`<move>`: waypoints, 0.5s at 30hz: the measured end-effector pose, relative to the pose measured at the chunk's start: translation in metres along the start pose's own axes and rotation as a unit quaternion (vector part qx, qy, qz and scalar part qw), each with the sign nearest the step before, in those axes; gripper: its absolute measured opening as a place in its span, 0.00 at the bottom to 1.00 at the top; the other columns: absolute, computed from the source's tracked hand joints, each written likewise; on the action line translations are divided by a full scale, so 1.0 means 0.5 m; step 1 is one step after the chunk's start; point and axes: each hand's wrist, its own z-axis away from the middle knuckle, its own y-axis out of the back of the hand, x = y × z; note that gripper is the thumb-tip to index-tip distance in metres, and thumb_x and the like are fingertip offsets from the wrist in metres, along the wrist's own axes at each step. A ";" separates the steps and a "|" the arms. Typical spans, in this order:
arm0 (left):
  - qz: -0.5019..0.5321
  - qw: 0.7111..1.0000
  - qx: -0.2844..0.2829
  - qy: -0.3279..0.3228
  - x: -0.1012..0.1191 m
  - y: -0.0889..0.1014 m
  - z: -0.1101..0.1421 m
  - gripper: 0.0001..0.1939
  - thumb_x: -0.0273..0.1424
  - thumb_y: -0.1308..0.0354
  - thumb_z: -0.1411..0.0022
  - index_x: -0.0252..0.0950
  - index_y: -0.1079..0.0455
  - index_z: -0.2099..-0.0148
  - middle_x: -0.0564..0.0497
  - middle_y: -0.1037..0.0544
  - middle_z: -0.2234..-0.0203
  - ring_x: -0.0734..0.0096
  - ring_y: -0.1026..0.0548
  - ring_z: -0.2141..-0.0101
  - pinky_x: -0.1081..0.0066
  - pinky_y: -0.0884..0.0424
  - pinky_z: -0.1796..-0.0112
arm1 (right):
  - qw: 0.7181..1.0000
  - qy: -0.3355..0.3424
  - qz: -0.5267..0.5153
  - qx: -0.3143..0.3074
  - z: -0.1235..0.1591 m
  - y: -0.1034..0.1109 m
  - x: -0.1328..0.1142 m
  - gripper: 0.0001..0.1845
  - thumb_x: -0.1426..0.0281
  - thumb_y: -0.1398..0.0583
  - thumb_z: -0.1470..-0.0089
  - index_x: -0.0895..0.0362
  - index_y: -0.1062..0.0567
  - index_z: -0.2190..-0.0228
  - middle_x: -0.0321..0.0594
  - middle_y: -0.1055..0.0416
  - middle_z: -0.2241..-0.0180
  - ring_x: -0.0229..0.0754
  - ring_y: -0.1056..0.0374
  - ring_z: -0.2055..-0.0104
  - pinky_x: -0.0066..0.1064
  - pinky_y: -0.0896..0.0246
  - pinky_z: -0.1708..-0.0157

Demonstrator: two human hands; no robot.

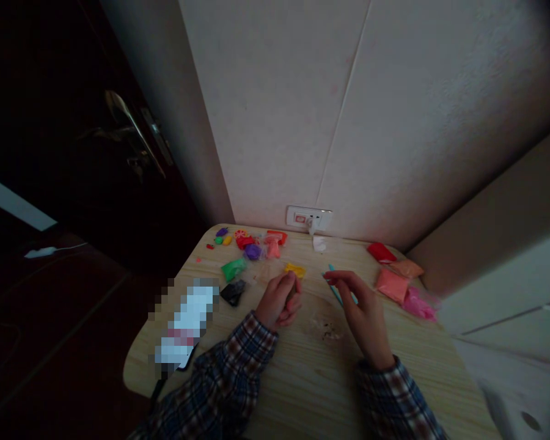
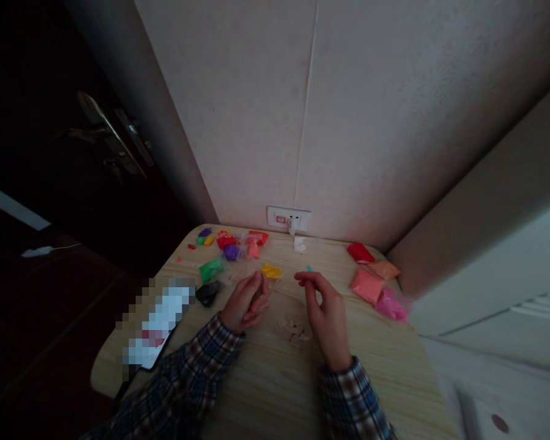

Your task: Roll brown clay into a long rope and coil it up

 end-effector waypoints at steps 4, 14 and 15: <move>-0.016 1.000 0.004 -0.019 -0.008 0.002 -0.003 0.22 0.51 0.51 0.43 0.36 0.42 0.73 0.64 0.44 0.93 0.86 0.56 0.93 0.85 0.55 0.93 | 0.999 0.003 -0.035 -0.012 0.002 -0.001 -0.007 0.12 0.64 0.49 0.42 0.54 0.28 0.64 0.41 0.27 0.65 0.44 0.32 0.61 0.38 0.39 0.58; -0.028 0.996 -0.055 -0.063 -0.031 0.005 -0.010 0.36 0.62 0.53 0.54 0.36 0.30 0.59 0.47 0.26 0.71 0.67 0.27 0.68 0.71 0.31 0.69 | 0.982 0.114 -0.018 -0.151 0.017 -0.048 -0.021 0.25 0.59 0.43 0.46 0.53 0.37 0.48 0.46 0.42 0.43 0.47 0.47 0.41 0.46 0.52 0.42; -0.012 0.997 -0.056 -0.056 -0.030 0.002 -0.008 0.35 0.61 0.52 0.53 0.36 0.29 0.58 0.46 0.25 0.69 0.65 0.27 0.64 0.69 0.31 0.65 | 0.983 0.121 0.007 -0.136 0.017 -0.050 -0.022 0.24 0.60 0.41 0.48 0.54 0.35 0.50 0.47 0.43 0.42 0.48 0.48 0.41 0.47 0.52 0.42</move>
